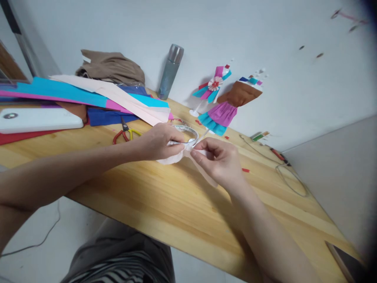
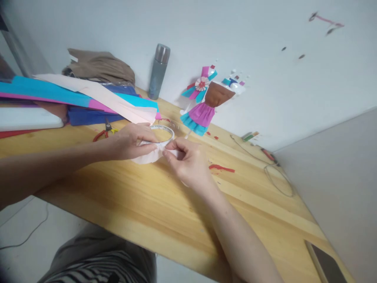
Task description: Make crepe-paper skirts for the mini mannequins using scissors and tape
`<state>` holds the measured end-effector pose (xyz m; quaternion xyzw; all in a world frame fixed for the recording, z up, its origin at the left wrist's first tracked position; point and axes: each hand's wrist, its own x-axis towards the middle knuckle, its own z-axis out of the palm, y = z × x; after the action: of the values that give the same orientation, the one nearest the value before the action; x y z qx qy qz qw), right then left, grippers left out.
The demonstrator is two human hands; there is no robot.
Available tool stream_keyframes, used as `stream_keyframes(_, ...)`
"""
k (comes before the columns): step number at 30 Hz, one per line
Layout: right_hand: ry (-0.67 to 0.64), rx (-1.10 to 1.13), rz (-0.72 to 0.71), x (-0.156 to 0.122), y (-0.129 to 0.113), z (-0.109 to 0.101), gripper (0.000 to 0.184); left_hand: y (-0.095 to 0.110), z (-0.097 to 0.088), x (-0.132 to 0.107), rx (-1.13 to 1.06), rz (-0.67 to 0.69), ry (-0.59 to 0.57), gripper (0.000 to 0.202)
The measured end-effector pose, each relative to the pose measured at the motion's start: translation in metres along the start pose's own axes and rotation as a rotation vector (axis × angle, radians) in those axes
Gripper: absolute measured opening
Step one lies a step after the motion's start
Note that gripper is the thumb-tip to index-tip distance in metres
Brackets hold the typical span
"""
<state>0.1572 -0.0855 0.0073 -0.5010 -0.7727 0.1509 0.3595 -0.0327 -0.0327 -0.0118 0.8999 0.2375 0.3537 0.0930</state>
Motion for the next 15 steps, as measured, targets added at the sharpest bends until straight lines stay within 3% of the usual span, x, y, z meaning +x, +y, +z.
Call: stream_keyframes(15, 0.082, -0.054, -0.049, 0.0005, -0.0007, -0.0011, 0.015, 0.0019, 0.0004, -0.0008, -0.021, 0.008, 0.001, 0.023)
